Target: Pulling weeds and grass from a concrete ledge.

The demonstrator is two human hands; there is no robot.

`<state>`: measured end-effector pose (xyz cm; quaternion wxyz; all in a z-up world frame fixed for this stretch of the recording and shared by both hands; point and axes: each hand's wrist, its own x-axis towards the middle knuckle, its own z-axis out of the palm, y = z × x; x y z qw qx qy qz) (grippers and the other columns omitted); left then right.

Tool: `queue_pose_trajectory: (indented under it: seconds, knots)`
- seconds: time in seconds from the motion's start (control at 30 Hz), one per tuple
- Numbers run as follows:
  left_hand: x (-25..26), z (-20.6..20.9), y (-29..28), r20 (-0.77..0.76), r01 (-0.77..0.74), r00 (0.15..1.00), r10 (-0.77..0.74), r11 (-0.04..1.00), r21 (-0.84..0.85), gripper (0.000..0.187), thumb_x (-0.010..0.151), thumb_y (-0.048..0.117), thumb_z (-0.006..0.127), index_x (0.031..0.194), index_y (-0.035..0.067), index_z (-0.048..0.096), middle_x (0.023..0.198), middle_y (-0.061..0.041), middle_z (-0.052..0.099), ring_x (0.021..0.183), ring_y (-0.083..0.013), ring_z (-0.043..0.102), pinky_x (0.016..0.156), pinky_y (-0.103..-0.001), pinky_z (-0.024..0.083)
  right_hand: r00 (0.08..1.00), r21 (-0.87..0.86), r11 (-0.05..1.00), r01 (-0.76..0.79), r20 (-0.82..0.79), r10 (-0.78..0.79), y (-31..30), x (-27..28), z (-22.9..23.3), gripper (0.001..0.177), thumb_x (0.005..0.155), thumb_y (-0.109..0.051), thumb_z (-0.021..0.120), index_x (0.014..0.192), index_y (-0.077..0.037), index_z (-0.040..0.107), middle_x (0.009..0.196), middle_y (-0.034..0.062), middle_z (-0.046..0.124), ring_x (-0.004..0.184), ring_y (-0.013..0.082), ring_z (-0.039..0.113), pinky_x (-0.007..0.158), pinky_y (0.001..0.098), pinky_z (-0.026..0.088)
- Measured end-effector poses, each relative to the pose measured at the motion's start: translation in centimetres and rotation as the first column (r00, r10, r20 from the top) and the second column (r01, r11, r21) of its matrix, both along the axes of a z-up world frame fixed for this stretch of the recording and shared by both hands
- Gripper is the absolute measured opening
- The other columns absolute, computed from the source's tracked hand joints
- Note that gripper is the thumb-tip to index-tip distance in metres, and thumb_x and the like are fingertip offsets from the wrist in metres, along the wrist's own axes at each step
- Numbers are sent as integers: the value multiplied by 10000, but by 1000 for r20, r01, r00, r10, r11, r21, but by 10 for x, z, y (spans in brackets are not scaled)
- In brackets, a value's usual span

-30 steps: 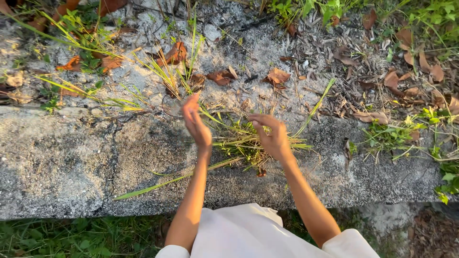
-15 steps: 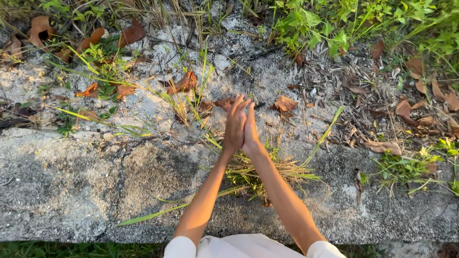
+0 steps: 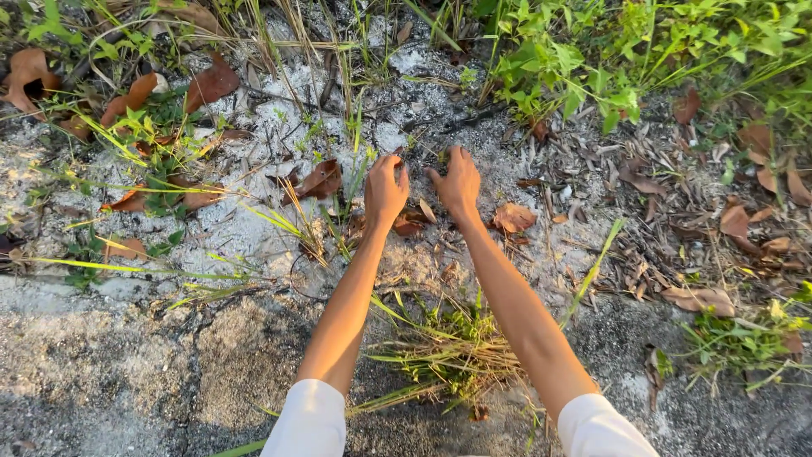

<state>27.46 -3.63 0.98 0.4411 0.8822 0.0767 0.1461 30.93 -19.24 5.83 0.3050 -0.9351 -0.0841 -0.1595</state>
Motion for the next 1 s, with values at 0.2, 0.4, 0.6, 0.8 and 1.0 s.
queue_pose_trajectory:
  seconds: [0.2,0.4,0.6,0.8,1.0]
  knots:
    - [53,-69,2,204,-47,979,5,978,205,316,891,114,768,1166,-29,702,1091,-185,717,947,-264,713,816,-374,596,953,96,993,76,-301,-44,-11,55,-10,142,990,-174,683,981,-35,706,855,160,742,685,281,690,656,416,521]
    - [61,-37,-8,-29,-62,997,67,987,150,141,848,69,772,985,55,806,950,-101,726,847,-231,674,759,-373,590,912,41,999,11,-409,7,-34,95,-30,226,1007,-245,642,913,-43,680,711,73,670,605,193,588,601,400,477]
    - [60,-51,-11,102,-30,994,29,1000,8,98,947,134,737,959,54,794,929,-104,768,806,-185,669,742,-322,569,886,342,933,107,-459,67,-35,74,-38,358,1016,-314,688,796,-47,597,670,10,529,610,111,419,555,347,340]
    - [57,-63,-16,100,-10,994,54,919,-393,219,1006,207,632,1068,45,766,848,-96,766,564,-123,603,488,-254,433,909,391,918,66,-404,106,-33,66,-52,385,1004,-322,707,791,-31,574,654,-23,511,604,90,397,546,319,353]
    - [29,-26,-31,48,55,998,-37,885,-462,240,1040,221,633,1011,56,805,725,-91,757,449,-84,463,420,-226,281,998,324,946,-15,-59,36,-10,29,-8,376,879,-285,818,996,0,603,756,40,593,654,119,544,547,291,449]
